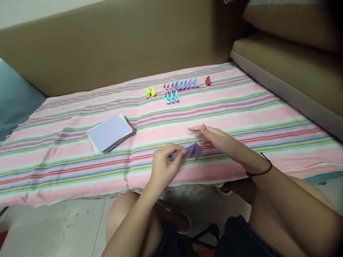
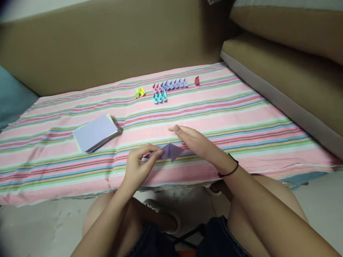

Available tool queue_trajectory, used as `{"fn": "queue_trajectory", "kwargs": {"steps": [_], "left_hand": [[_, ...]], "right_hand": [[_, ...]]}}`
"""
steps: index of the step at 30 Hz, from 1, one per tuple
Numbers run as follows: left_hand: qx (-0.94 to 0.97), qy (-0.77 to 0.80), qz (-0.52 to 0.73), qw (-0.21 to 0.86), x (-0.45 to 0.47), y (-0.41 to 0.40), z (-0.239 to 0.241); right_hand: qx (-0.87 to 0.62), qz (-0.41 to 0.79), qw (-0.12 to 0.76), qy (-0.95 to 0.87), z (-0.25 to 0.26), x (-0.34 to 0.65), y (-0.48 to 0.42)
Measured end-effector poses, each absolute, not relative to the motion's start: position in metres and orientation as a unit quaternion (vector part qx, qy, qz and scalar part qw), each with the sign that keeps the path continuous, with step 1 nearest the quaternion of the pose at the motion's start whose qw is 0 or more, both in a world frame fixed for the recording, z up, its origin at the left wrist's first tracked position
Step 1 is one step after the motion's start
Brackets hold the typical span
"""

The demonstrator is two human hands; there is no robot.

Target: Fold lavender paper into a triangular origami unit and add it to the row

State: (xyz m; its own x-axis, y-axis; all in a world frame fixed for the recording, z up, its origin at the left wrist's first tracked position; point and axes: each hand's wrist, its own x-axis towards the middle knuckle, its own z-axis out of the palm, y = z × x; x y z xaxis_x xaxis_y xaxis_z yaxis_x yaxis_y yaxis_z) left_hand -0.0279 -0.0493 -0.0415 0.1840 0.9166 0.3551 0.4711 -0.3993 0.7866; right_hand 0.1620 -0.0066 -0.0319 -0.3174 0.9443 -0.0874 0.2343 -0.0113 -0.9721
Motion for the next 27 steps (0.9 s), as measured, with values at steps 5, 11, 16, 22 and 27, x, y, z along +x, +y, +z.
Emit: {"fn": "queue_trajectory", "kwargs": {"steps": [5,11,16,22,27], "left_hand": [[0.626,0.505,0.403,0.436,-0.024,-0.047,-0.036],[0.621,0.485,0.361,0.499,-0.02,-0.043,-0.033],[0.617,0.492,0.349,0.506,-0.017,-0.041,-0.031],[0.633,0.496,0.335,0.491,-0.019,-0.037,-0.034],[0.68,0.527,0.33,0.39,-0.038,-0.031,-0.034]], "right_hand": [[-0.413,0.509,0.319,-0.684,-0.018,0.163,-0.019],[-0.458,0.465,0.313,-0.69,-0.024,0.161,-0.022],[-0.485,0.463,0.29,-0.683,-0.026,0.161,-0.024],[-0.497,0.44,0.317,-0.677,-0.024,0.169,-0.021],[-0.529,0.428,0.399,-0.614,-0.016,0.198,-0.01]]}}
